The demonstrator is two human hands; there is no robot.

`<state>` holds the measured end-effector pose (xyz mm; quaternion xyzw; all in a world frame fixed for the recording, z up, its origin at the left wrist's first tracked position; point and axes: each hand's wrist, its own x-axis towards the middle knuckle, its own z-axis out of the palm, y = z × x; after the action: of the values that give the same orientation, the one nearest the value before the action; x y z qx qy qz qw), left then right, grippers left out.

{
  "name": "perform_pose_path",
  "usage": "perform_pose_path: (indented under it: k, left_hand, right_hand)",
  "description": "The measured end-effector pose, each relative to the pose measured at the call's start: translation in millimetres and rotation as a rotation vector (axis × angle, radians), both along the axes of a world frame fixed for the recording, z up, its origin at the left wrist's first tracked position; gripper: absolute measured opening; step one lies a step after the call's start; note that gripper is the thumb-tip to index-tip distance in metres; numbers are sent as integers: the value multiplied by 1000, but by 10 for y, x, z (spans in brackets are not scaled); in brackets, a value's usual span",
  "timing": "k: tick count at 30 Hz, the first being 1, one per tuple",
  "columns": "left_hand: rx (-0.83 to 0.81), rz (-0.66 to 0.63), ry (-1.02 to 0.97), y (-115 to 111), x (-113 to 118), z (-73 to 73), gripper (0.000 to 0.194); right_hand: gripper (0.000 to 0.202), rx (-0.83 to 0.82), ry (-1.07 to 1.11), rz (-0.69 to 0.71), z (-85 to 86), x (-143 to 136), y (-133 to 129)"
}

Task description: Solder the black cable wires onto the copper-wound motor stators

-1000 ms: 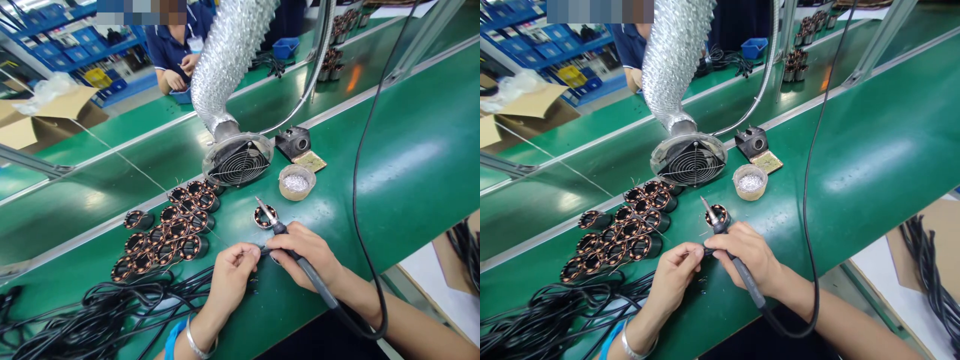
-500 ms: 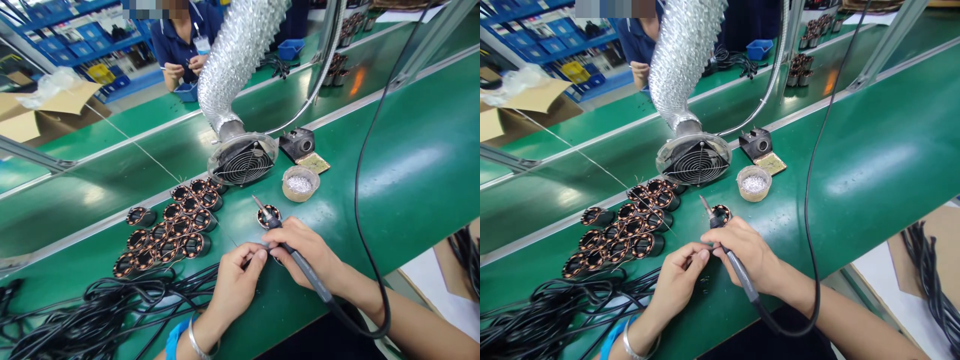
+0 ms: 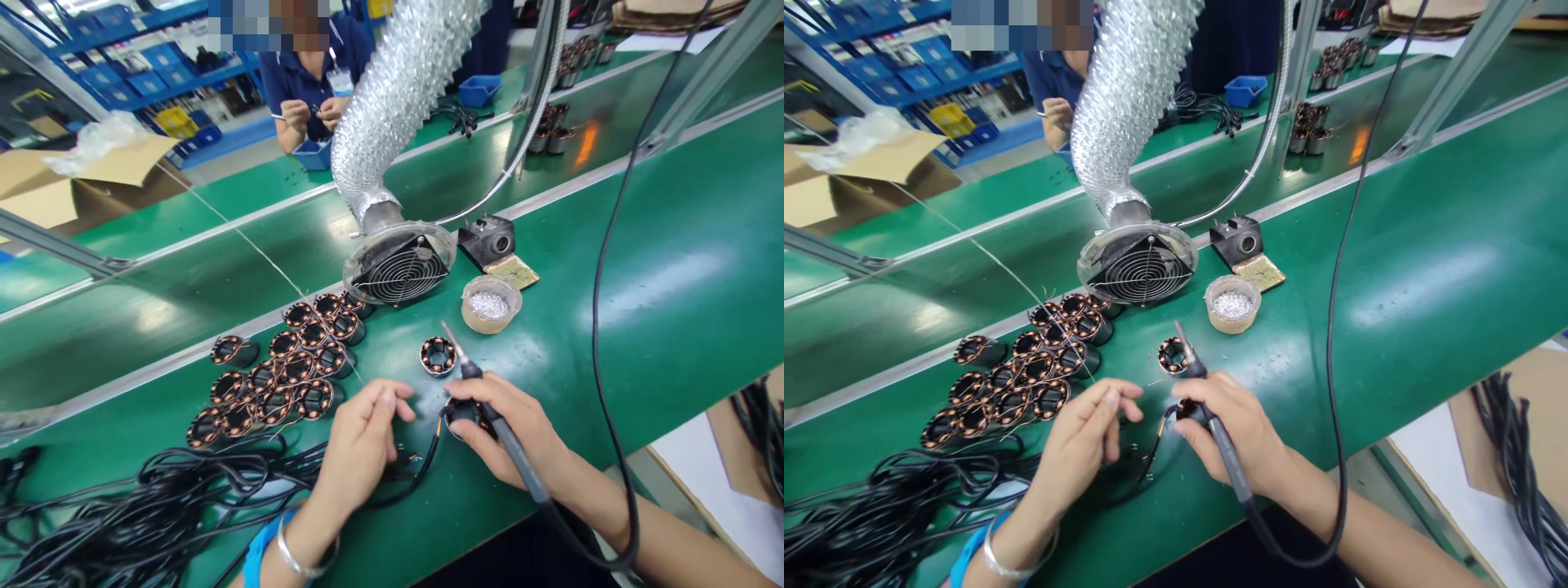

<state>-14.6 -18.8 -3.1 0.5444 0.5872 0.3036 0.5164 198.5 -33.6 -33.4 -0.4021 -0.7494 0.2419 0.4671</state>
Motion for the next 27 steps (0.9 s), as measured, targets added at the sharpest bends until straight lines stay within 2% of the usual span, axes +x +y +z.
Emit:
perform_pose_path:
  k: [2, 4, 9, 13, 15, 18, 20, 24, 27]
  left_hand:
    - [78, 41, 105, 187, -7, -22, 35]
    - [145, 24, 198, 349, 51, -50, 32]
    - [169, -128, 297, 572, 277, -84, 31]
    - [123, -191, 339, 452, 322, -43, 29]
    - [139, -230, 446, 316, 298, -8, 26]
    - [215, -281, 597, 135, 254, 37, 20]
    - [193, -290, 570, 74, 235, 47, 19]
    - [46, -265, 385, 71, 208, 13, 22]
    - [10, -261, 363, 105, 170, -11, 25]
  right_hand:
    - [31, -17, 6, 77, -7, 72, -58]
    - [30, -2, 17, 115, 4, 149, -50]
    - [31, 112, -112, -6, 20, 263, 333]
    - [42, 91, -207, 172, -38, 231, 583]
    - [42, 63, -223, 250, -68, 211, 596]
    - [43, 46, -226, 281, -116, 200, 551]
    - [45, 59, -200, 274, -158, 200, 523]
    - [44, 103, -135, 247, -235, 188, 507]
    - [46, 117, -119, 232, -243, 178, 511]
